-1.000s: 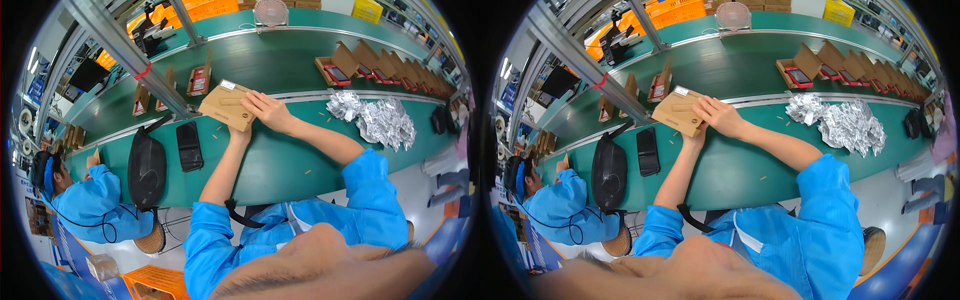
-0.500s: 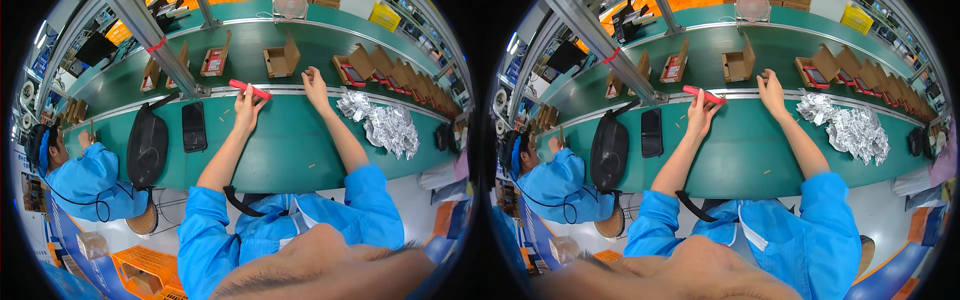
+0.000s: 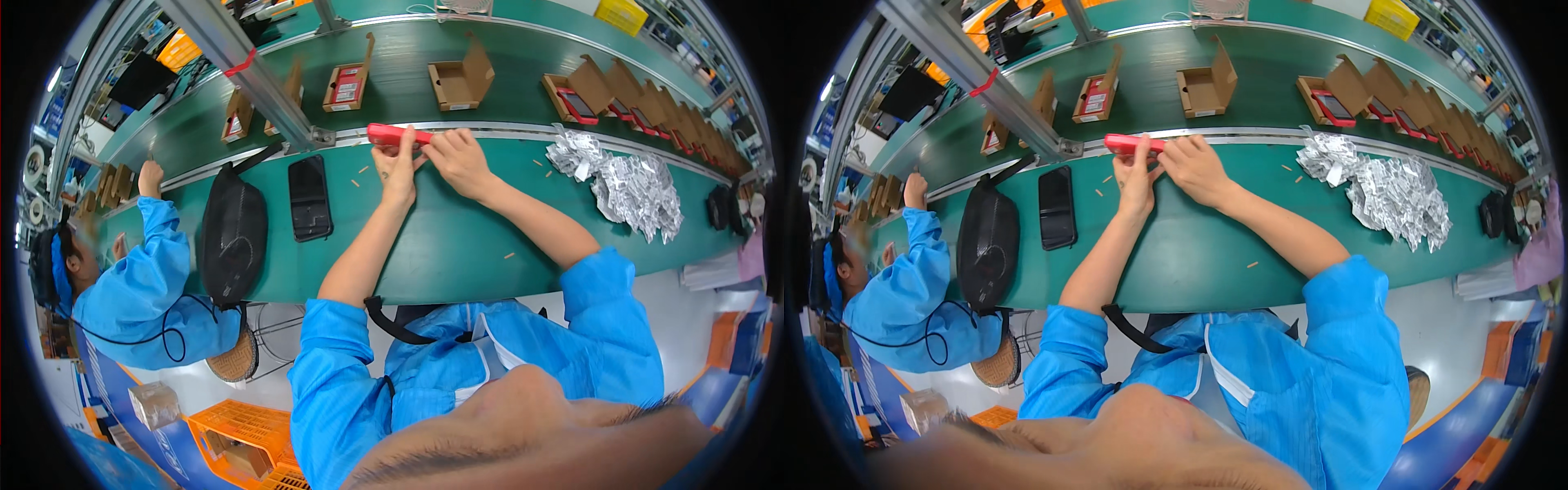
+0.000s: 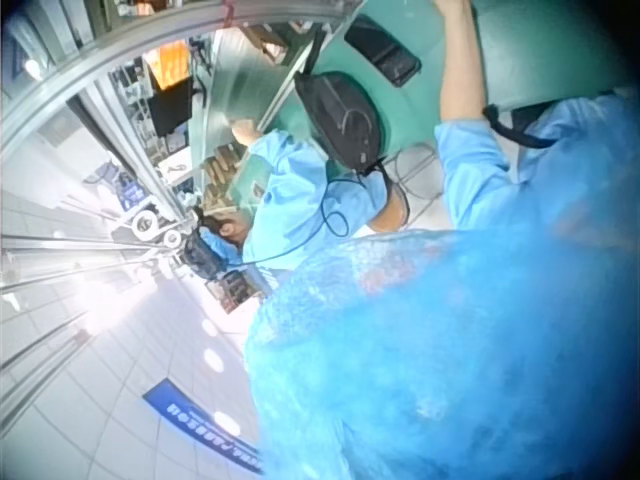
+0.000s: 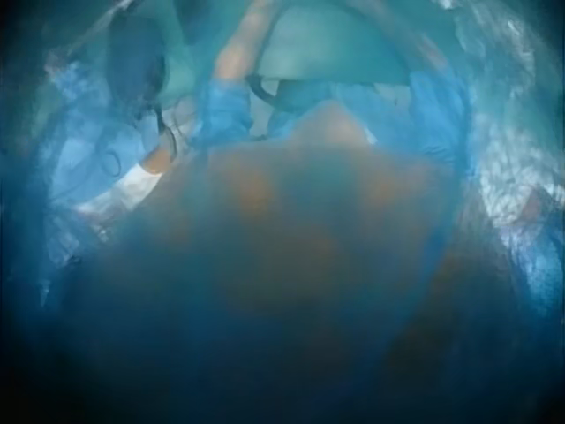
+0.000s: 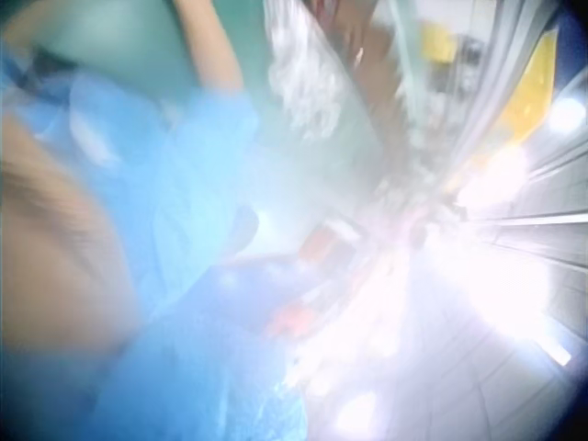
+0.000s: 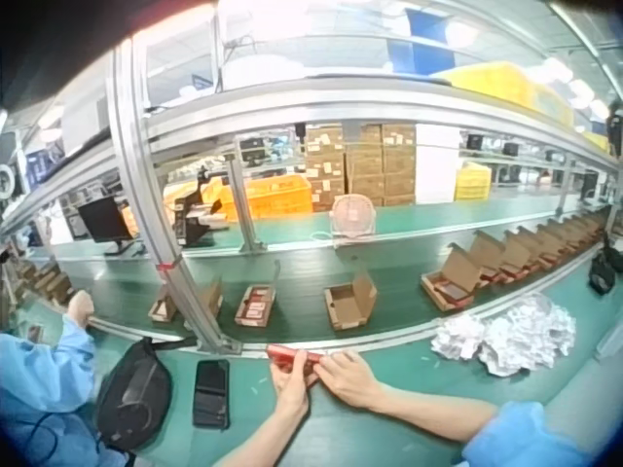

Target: Assembling, inspecting, and packing smartphones on a factory production line.

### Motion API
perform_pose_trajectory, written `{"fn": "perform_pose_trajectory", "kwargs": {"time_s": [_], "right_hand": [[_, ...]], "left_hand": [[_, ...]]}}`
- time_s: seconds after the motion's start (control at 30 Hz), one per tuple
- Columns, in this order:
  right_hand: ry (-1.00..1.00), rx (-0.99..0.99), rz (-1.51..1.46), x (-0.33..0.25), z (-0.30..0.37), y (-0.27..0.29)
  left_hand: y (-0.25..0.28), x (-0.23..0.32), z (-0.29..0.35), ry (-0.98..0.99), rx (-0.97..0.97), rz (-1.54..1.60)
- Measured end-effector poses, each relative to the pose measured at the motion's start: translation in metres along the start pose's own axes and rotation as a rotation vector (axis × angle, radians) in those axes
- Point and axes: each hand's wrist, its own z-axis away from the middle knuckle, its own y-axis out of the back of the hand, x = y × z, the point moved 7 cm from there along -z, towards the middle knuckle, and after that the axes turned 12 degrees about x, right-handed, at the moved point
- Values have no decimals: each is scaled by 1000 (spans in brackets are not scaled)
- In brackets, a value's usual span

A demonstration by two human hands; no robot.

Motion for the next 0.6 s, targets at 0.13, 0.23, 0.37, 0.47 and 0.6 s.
{"fn": "perform_pose_trajectory", "kwargs": {"time_s": [0.13, 0.23, 0.37, 0.47, 0.6], "right_hand": [[159, -70, -196, -24, 20, 11], [-107, -147, -524, -18, 20, 47], [-1058, 55, -103, 141, 67, 121], [-1139, -169, 170, 205, 138, 140], [-590, -17, 574, 156, 76, 154]], "left_hand": [[-3, -8, -12, 242, -166, 270], [3, -6, -21, 300, -192, 355], [-11, 0, 5, 351, -438, 362], [-27, -2, 20, 393, -619, 338], [-28, -6, 27, 416, -738, 293]]}}
